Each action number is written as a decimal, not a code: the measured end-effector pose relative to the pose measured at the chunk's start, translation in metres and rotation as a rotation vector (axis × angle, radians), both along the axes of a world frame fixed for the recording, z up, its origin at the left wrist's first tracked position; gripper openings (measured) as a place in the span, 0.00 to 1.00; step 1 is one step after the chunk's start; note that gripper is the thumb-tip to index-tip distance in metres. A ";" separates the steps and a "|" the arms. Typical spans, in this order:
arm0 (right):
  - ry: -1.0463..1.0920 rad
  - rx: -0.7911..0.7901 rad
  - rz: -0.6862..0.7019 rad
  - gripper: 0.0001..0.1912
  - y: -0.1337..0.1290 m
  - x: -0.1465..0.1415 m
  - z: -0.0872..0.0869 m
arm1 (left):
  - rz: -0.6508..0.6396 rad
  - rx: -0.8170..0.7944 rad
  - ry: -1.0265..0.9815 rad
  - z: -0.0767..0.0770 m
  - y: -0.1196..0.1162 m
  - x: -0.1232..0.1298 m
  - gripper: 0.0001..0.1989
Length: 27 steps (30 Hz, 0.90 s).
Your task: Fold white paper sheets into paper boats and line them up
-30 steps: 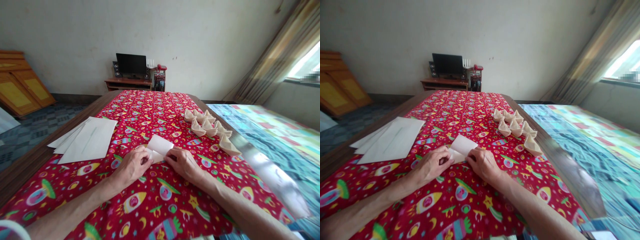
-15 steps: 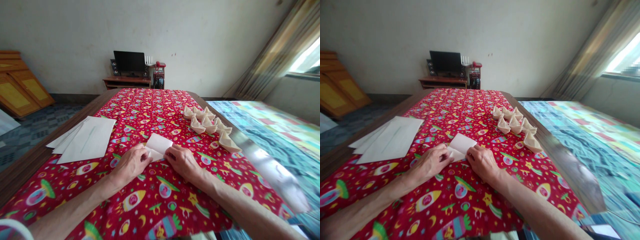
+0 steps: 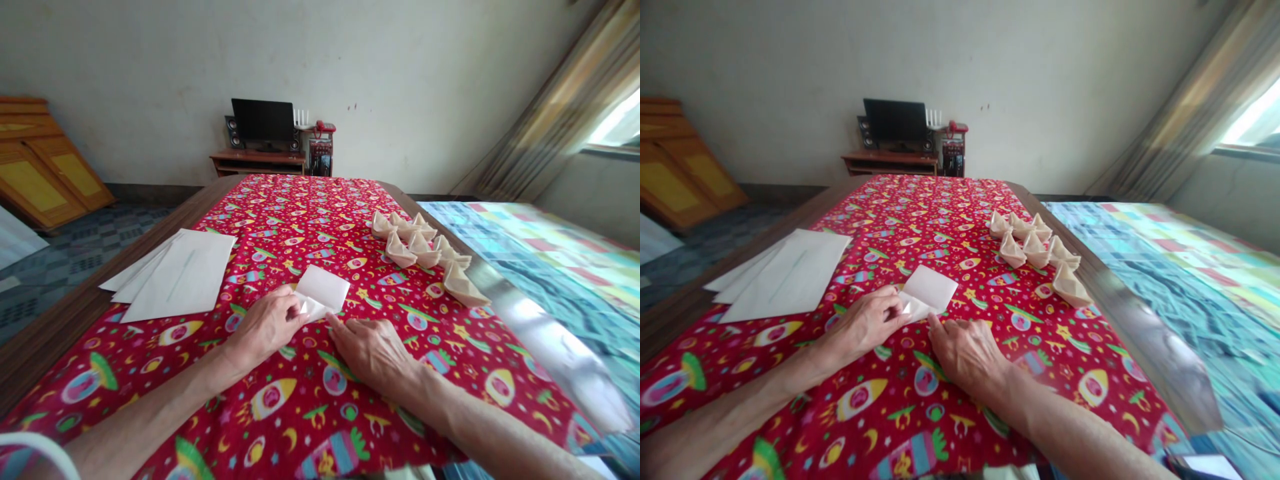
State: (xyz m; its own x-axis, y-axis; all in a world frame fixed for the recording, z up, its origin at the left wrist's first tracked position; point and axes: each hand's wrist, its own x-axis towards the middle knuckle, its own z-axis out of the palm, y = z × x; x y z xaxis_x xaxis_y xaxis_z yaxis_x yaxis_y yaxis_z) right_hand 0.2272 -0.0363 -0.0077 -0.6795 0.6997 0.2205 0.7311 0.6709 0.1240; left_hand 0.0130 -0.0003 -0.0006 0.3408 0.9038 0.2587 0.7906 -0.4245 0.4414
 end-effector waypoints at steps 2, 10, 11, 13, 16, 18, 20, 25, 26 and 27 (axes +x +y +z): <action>0.001 0.012 -0.030 0.16 0.001 -0.001 -0.001 | -0.001 0.008 0.005 0.000 0.000 0.000 0.13; 0.070 -0.022 -0.106 0.17 0.002 -0.005 0.003 | 0.016 0.127 -0.002 -0.012 -0.002 -0.001 0.19; 0.074 -0.027 -0.113 0.17 0.002 -0.005 0.004 | -0.009 0.152 0.022 -0.012 -0.003 -0.001 0.23; 0.081 -0.042 -0.127 0.18 0.002 -0.006 0.005 | -0.110 0.197 0.088 -0.010 -0.006 0.000 0.24; 0.091 -0.067 -0.156 0.17 0.002 -0.008 0.006 | -0.291 0.246 0.183 0.002 -0.012 0.003 0.16; 0.103 -0.080 -0.166 0.17 0.002 -0.008 0.007 | -0.383 0.221 0.229 0.009 -0.016 0.003 0.15; 0.116 -0.087 -0.168 0.16 0.002 -0.009 0.006 | -0.429 0.204 0.249 0.012 -0.018 0.002 0.17; 0.101 -0.084 -0.180 0.16 0.002 -0.008 0.006 | -0.426 0.270 0.318 0.002 -0.020 -0.006 0.25; 0.092 -0.084 -0.182 0.16 0.002 -0.008 0.006 | -0.424 0.265 0.335 0.001 -0.020 -0.007 0.27; 0.083 -0.086 -0.184 0.15 0.002 -0.008 0.007 | -0.424 0.255 0.351 0.001 -0.021 -0.008 0.30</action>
